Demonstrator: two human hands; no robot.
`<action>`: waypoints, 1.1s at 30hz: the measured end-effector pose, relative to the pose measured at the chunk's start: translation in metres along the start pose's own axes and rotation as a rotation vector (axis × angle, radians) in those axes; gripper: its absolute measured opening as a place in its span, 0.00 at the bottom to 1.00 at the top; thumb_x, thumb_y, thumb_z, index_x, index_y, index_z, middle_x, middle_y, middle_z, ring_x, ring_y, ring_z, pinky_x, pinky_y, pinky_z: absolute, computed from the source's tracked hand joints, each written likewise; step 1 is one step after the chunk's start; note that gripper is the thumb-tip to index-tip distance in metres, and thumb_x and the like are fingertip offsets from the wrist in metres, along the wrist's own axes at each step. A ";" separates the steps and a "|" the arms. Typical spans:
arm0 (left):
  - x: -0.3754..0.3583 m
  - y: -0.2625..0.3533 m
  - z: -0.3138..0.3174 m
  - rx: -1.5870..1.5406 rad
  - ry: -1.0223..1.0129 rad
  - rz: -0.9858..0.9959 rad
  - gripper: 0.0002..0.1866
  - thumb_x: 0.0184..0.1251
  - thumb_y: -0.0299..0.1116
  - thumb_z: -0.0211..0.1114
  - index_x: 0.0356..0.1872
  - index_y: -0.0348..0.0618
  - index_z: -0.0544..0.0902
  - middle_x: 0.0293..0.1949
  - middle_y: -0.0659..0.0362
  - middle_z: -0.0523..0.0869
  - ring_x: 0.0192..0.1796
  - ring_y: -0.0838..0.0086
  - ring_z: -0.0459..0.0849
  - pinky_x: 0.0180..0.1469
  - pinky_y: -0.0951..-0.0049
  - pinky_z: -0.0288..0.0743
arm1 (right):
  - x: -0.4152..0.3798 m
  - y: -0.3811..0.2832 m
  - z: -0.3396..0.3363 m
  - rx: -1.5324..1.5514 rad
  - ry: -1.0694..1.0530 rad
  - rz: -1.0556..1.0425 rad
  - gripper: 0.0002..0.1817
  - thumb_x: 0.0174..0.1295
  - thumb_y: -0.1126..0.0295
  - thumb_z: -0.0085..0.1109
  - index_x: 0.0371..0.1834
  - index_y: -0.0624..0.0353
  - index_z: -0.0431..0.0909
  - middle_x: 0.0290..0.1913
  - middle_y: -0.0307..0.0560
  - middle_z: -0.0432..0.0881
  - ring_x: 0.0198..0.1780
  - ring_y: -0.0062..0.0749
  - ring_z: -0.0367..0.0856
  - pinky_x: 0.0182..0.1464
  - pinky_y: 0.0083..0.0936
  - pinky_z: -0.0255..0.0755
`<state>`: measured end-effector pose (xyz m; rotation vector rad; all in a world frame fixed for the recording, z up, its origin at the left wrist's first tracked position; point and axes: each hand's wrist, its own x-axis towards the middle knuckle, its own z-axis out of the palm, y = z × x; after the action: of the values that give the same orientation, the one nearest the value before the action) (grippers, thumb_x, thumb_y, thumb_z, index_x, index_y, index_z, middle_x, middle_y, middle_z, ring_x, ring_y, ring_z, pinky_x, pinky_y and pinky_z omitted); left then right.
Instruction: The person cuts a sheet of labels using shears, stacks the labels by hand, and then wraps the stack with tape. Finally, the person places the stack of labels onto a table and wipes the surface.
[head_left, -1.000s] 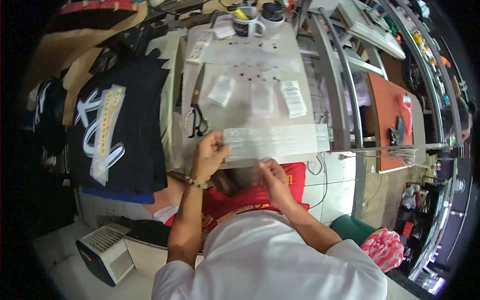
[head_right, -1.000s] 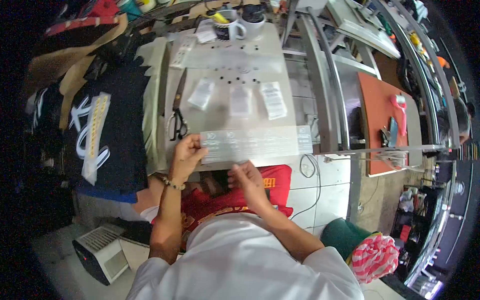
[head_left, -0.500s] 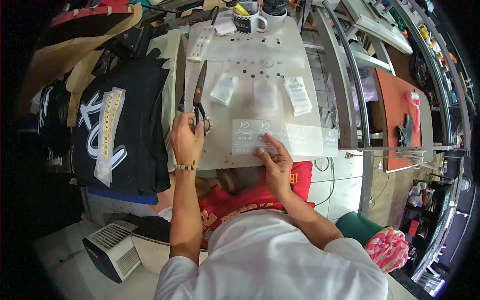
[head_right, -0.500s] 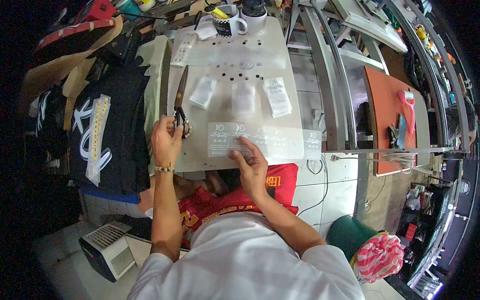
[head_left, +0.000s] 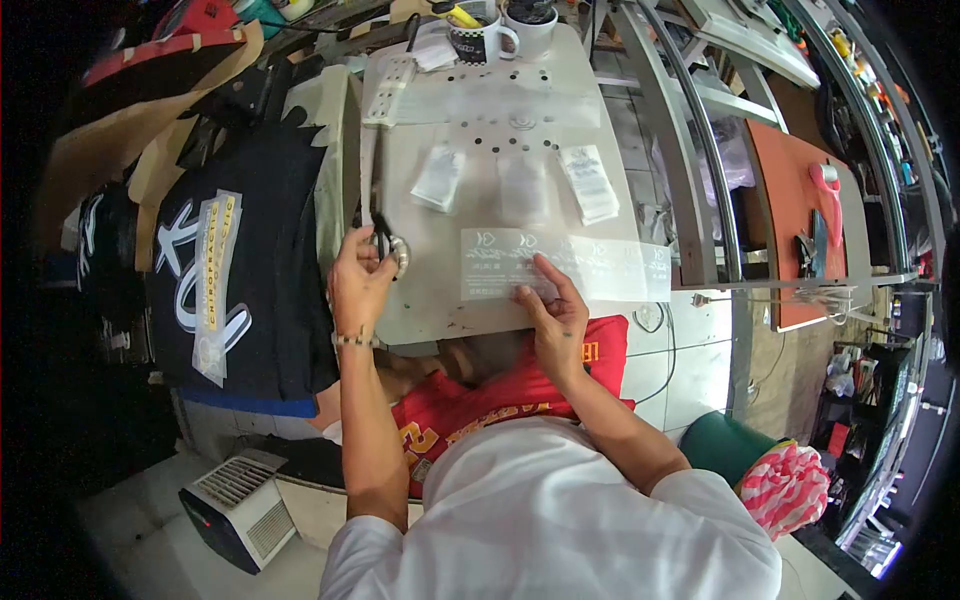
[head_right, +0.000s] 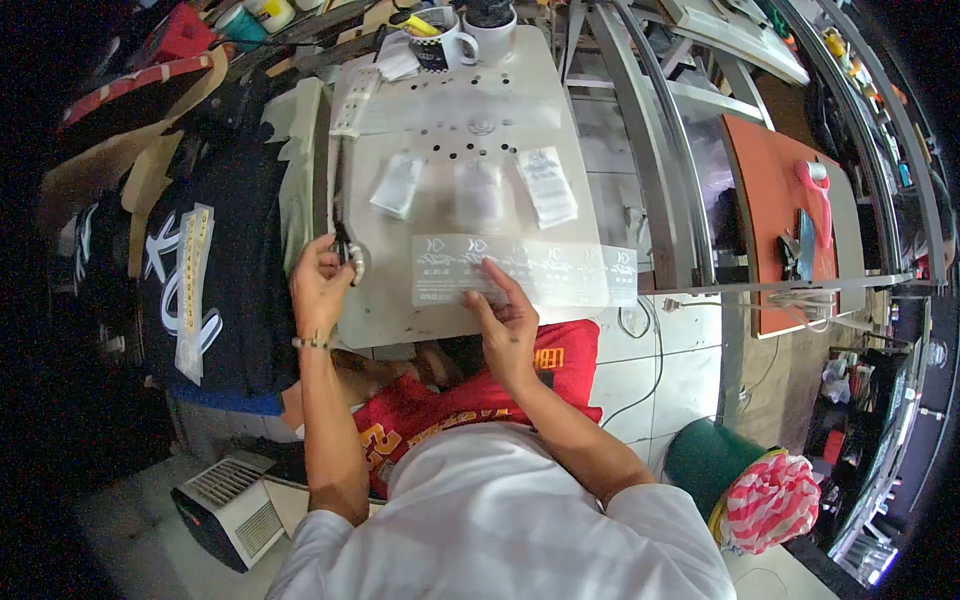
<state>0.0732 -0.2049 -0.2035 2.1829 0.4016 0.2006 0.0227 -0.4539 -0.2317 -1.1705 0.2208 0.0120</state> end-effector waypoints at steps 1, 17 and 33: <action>-0.008 -0.007 0.001 -0.026 0.020 0.045 0.26 0.60 0.24 0.69 0.61 0.37 0.76 0.39 0.57 0.86 0.34 0.75 0.85 0.40 0.73 0.79 | 0.001 0.000 -0.001 0.007 0.005 -0.003 0.26 0.67 0.80 0.61 0.69 0.64 0.70 0.55 0.47 0.82 0.50 0.25 0.82 0.54 0.22 0.78; -0.202 -0.021 -0.024 -0.428 -0.488 -0.267 0.35 0.55 0.24 0.78 0.63 0.34 0.69 0.50 0.54 0.83 0.48 0.71 0.84 0.54 0.73 0.79 | 0.015 -0.012 0.019 0.131 0.119 -0.093 0.30 0.64 0.80 0.66 0.69 0.65 0.69 0.50 0.48 0.84 0.45 0.27 0.85 0.50 0.23 0.81; -0.163 0.021 0.028 -0.329 -0.566 -0.012 0.33 0.54 0.23 0.76 0.64 0.34 0.76 0.47 0.50 0.89 0.47 0.71 0.88 0.51 0.70 0.82 | 0.007 -0.013 0.025 0.028 0.090 -0.113 0.26 0.64 0.81 0.65 0.67 0.66 0.72 0.55 0.47 0.83 0.46 0.23 0.83 0.50 0.21 0.79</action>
<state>-0.0670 -0.2956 -0.2031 1.8112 0.0526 -0.3336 0.0357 -0.4369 -0.2114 -1.1549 0.2331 -0.1431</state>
